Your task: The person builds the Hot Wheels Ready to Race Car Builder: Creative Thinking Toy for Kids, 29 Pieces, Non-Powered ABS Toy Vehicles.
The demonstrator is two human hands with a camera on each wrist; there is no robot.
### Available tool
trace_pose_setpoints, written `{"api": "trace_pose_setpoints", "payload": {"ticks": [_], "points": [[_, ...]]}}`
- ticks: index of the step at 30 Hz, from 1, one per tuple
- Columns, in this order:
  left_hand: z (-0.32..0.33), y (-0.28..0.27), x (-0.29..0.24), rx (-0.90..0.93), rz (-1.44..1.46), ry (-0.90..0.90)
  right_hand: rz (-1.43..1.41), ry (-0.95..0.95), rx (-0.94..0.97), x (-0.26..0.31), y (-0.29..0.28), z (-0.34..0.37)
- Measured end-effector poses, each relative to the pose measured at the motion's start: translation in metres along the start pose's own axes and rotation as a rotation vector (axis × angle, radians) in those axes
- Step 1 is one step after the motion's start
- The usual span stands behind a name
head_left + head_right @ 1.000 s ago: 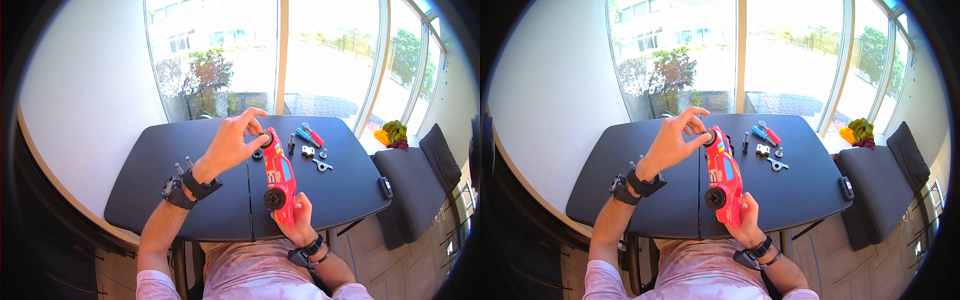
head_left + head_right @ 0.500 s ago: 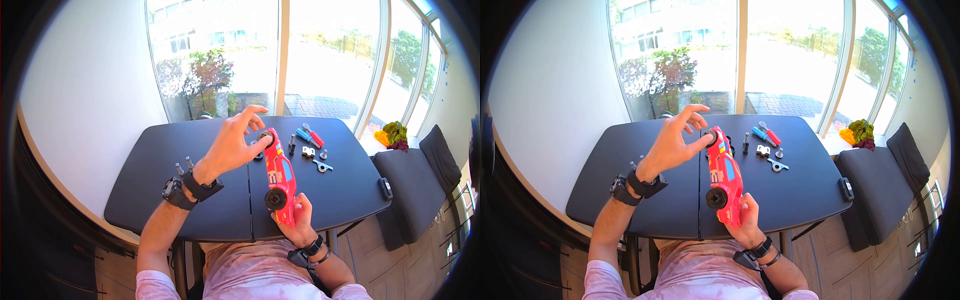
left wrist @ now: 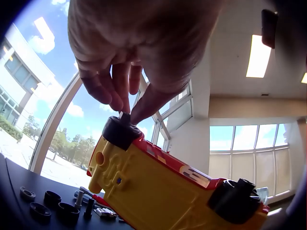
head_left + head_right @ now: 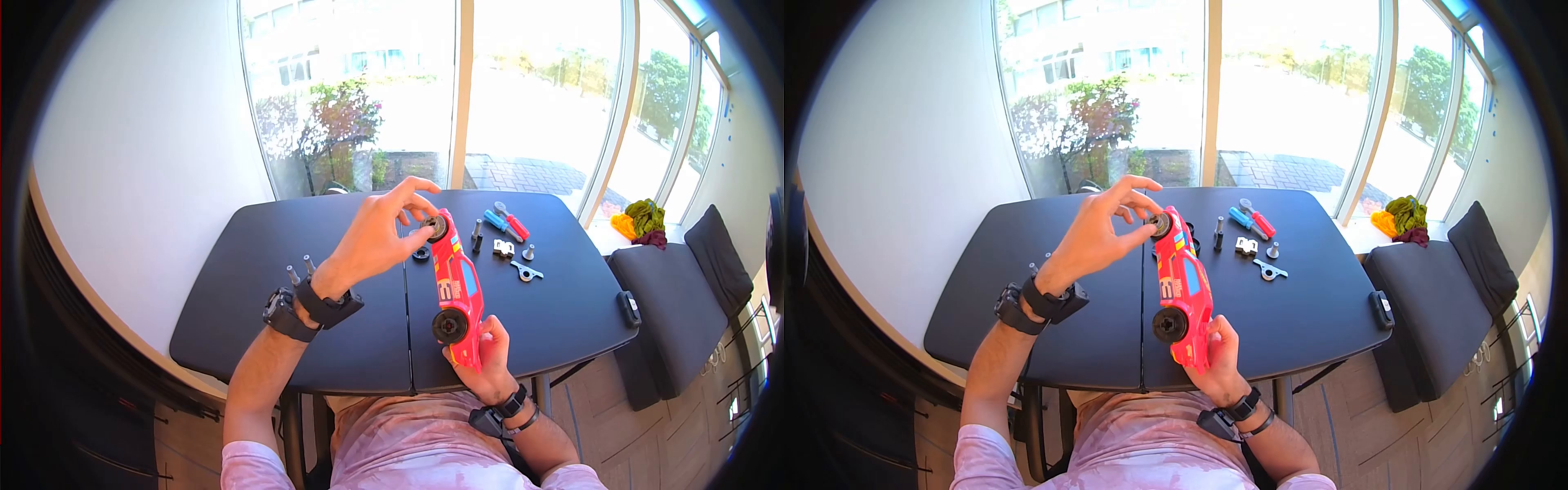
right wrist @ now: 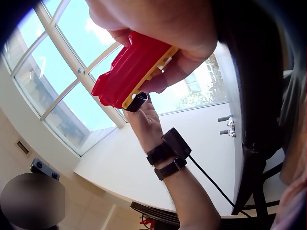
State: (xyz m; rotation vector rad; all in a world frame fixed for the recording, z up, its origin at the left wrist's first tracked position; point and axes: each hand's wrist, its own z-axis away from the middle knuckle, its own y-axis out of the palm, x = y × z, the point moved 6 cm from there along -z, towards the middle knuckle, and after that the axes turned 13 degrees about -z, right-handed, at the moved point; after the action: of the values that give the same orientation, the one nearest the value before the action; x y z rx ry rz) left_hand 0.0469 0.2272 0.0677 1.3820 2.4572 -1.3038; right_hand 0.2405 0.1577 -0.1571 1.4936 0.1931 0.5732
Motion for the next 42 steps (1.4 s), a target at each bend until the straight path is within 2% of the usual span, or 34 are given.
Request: {"api": "trace_pose_setpoints", "payload": {"ticks": [1,4,7,10,13,16,19,22,25,28,31,34,37,42], "points": [[0.001,0.000,-0.001,-0.036,0.072,0.054,0.007,-0.003,-0.009,-0.001,0.000,0.000],[0.002,-0.003,-0.007,-0.106,-0.050,0.072,0.016,-0.008,-0.023,-0.001,0.003,0.001],[0.000,-0.003,-0.002,0.032,-0.219,-0.051,-0.013,0.002,0.014,-0.001,0.005,0.001],[0.001,-0.001,-0.001,0.016,-0.024,-0.005,0.005,-0.004,-0.015,-0.001,0.005,0.002],[0.002,-0.005,-0.006,-0.088,-0.025,0.053,0.011,-0.010,-0.024,-0.002,0.007,0.002],[0.002,-0.006,-0.004,-0.073,-0.224,-0.007,0.005,-0.008,-0.017,-0.002,0.008,0.003],[0.001,-0.003,0.000,0.018,-0.135,-0.073,0.002,-0.013,-0.022,-0.002,0.009,0.003],[0.001,-0.003,-0.002,-0.032,0.000,-0.003,0.004,-0.010,-0.025,-0.002,0.010,0.003],[0.002,-0.008,-0.009,-0.132,-0.088,0.026,0.018,-0.016,-0.034,-0.002,0.010,0.004],[0.002,-0.005,0.002,-0.085,-0.400,-0.021,0.005,-0.007,-0.021,-0.002,0.009,0.004],[0.004,-0.002,0.006,-0.046,-0.389,-0.052,0.001,-0.004,-0.009,-0.002,0.009,0.002],[0.003,0.000,0.003,-0.067,-0.224,0.038,0.027,-0.010,-0.018,-0.002,0.008,0.002],[0.003,-0.004,-0.006,-0.038,-0.159,0.007,0.024,-0.014,-0.030,-0.003,0.010,0.004],[0.003,-0.003,0.000,-0.072,-0.323,-0.041,0.019,-0.016,-0.026,-0.002,0.013,0.005]]}}
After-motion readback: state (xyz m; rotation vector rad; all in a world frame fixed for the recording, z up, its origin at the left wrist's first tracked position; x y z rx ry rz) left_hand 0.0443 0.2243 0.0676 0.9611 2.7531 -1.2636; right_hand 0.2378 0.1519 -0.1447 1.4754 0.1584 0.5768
